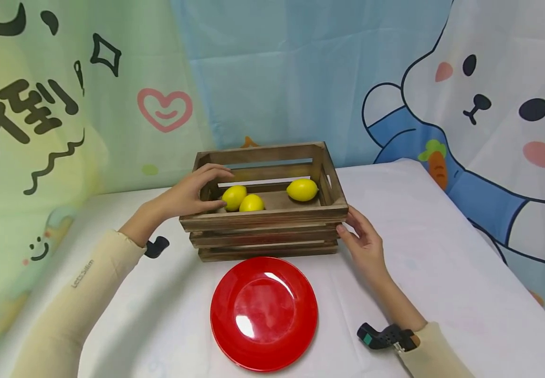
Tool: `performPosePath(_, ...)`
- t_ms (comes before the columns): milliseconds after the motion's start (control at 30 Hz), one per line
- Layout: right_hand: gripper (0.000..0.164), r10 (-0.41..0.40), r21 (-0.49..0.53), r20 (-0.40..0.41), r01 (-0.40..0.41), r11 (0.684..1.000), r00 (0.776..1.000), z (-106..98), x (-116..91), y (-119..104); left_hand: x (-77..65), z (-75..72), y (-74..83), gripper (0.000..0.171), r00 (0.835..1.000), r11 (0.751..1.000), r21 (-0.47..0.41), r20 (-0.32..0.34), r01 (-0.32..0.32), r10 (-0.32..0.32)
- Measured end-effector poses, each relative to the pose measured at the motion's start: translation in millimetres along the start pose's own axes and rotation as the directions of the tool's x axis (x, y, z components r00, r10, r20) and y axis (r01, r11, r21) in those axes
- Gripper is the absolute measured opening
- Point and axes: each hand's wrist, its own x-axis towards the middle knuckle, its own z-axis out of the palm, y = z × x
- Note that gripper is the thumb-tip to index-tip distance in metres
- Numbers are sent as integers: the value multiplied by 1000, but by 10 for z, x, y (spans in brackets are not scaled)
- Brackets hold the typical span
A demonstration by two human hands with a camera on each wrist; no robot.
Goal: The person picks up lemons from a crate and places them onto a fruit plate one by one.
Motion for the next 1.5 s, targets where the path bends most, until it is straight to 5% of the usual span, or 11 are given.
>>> performPosePath(567, 48, 62, -76, -64, -67, 995, 996, -7, -21, -47, 329, -152, -203, 63, 987, 999, -38, 160, -21, 27)
performPosePath(933, 47, 64, -84, -111, -73, 994, 992, -13, -53, -13, 590, -193, -245, 60, 938, 990, -43, 327, 133, -112)
performPosePath(1233, 49, 6, -76, -80, -12, 997, 997, -17, -82, -10, 688, -85, -257, 61, 933, 990, -90, 352, 110, -72)
performPosePath(1333, 49, -17, -70, -73, 12, 997, 997, -26, -84, 1, 733, -90, -250, 63, 929, 981, -74, 342, 178, -143)
performPosePath(1500, 51, -34, -37, -62, 31, 999, 997, -28, -92, 24, 777, -92, -268, 69, 893, 945, -38, 341, 326, -294)
